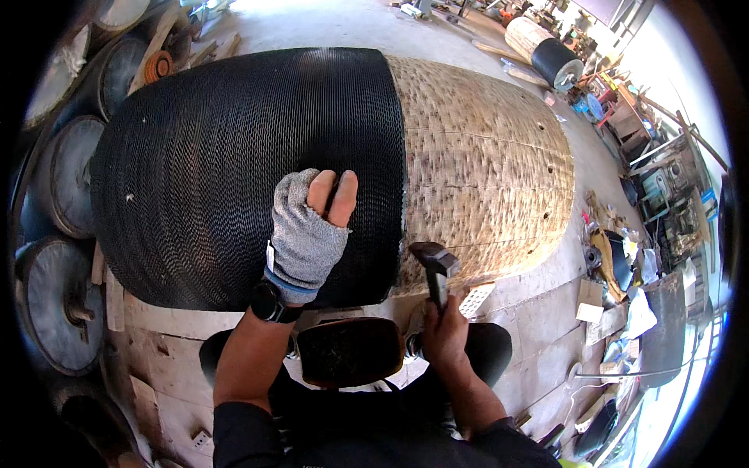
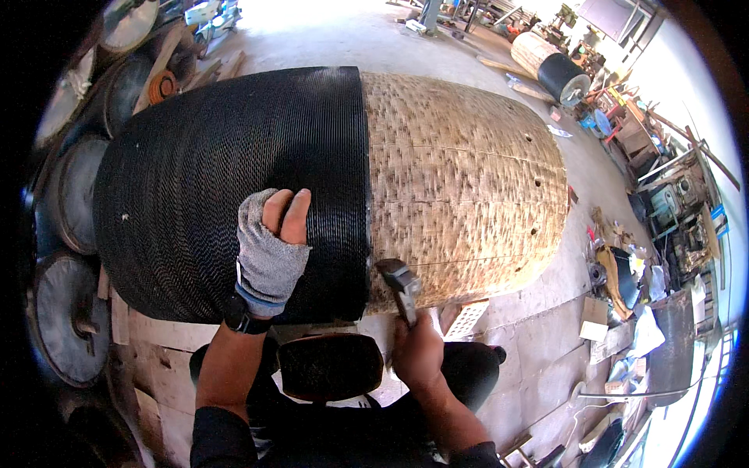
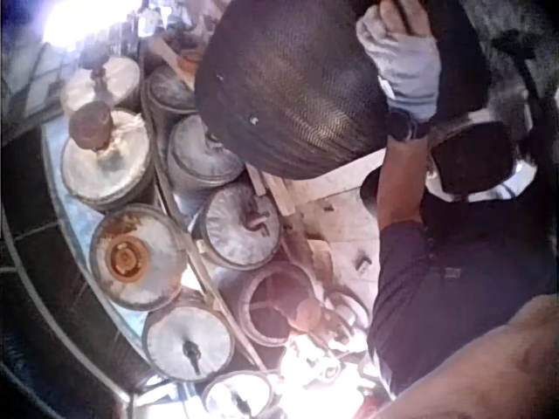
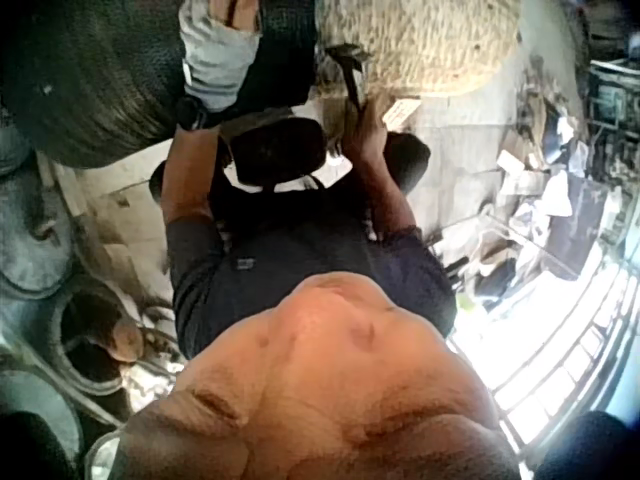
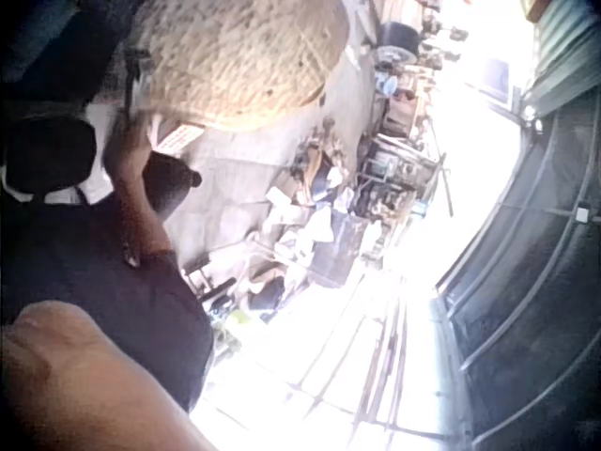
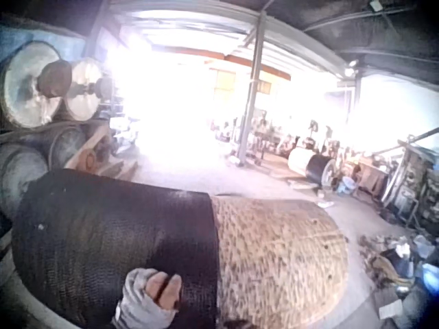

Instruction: The person nails a dark textured material onto a large cylindrical wooden frame using a hammer.

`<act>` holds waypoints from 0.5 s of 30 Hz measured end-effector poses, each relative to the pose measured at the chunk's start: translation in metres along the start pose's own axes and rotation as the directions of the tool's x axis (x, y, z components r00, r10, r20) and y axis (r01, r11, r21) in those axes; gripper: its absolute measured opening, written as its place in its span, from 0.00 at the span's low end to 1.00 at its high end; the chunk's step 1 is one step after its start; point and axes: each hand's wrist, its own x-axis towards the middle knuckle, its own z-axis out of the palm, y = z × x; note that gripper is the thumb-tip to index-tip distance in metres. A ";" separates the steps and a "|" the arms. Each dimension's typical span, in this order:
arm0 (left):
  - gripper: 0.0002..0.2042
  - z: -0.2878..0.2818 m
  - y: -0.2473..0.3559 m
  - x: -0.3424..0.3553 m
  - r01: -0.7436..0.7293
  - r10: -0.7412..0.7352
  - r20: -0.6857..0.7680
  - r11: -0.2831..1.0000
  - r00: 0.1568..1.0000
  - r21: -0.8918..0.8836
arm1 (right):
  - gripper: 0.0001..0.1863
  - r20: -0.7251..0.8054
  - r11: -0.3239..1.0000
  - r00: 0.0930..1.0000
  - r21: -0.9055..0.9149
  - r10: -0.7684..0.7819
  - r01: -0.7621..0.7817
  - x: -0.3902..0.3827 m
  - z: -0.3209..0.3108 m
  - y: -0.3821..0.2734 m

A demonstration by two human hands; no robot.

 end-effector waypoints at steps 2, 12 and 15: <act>0.24 0.002 -0.001 0.003 0.012 -0.012 -0.037 1.000 0.999 -0.005 | 0.06 -0.031 0.997 0.999 0.072 -0.034 0.036 -0.008 -0.008 0.008; 0.20 0.004 0.002 0.002 0.043 -0.041 -0.017 0.996 0.999 0.077 | 0.13 -0.168 0.920 0.977 0.348 -0.128 0.180 -0.011 -0.022 -0.004; 0.17 -0.002 0.005 0.012 0.062 -0.066 0.035 0.993 0.997 0.100 | 0.11 -0.342 0.861 0.882 0.278 -0.325 0.425 -0.014 -0.023 -0.002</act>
